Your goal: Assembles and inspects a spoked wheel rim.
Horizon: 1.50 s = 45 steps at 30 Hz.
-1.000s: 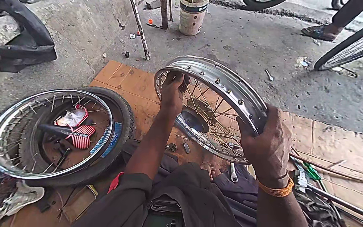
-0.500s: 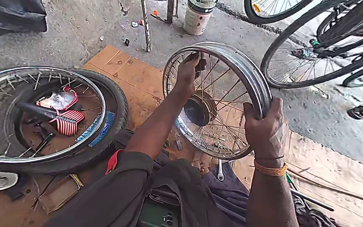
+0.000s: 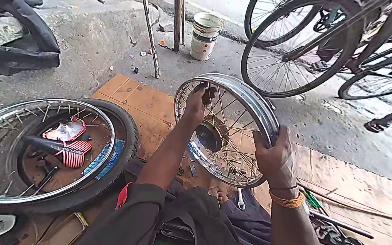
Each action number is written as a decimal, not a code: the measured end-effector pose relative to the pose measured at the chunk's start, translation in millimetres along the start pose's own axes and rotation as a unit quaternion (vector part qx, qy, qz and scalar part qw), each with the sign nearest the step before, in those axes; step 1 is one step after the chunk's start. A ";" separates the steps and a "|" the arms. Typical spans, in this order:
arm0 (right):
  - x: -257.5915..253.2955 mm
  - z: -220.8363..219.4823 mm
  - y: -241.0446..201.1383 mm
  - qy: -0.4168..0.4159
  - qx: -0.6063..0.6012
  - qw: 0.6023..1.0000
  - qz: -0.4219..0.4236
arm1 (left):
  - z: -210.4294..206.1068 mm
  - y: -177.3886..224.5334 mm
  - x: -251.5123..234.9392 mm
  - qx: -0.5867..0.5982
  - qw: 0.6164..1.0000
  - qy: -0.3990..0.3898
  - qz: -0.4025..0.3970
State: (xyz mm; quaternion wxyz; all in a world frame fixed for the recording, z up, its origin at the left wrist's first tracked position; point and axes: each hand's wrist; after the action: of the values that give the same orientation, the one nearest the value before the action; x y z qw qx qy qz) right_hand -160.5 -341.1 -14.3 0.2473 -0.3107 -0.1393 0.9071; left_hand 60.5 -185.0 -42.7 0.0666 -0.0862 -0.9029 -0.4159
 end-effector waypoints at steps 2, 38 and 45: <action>1.0 1.4 -3.3 -0.002 -0.003 1.000 -0.001 | 2.5 -0.3 3.0 0.013 1.000 -0.002 0.001; 28.1 19.3 -6.0 -0.055 -0.007 0.998 0.016 | -32.0 -7.9 8.5 -0.073 0.993 0.071 -0.061; 116.0 -9.7 -32.4 0.013 -0.254 0.962 0.096 | -28.8 14.9 39.4 -0.102 0.992 0.070 -0.021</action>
State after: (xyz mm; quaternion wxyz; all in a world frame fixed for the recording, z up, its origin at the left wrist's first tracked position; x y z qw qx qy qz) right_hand -222.0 -250.9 -65.9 0.0739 -0.3866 -0.3318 0.8573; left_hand 26.6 -193.4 -5.6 0.1114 -0.0441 -0.8503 -0.5125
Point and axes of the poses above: each hand's wrist, its own x-axis away from the middle knuckle, its own z-axis out of the back of the hand, y = z × x, and after that the axes turned 11 degrees about y, right-handed
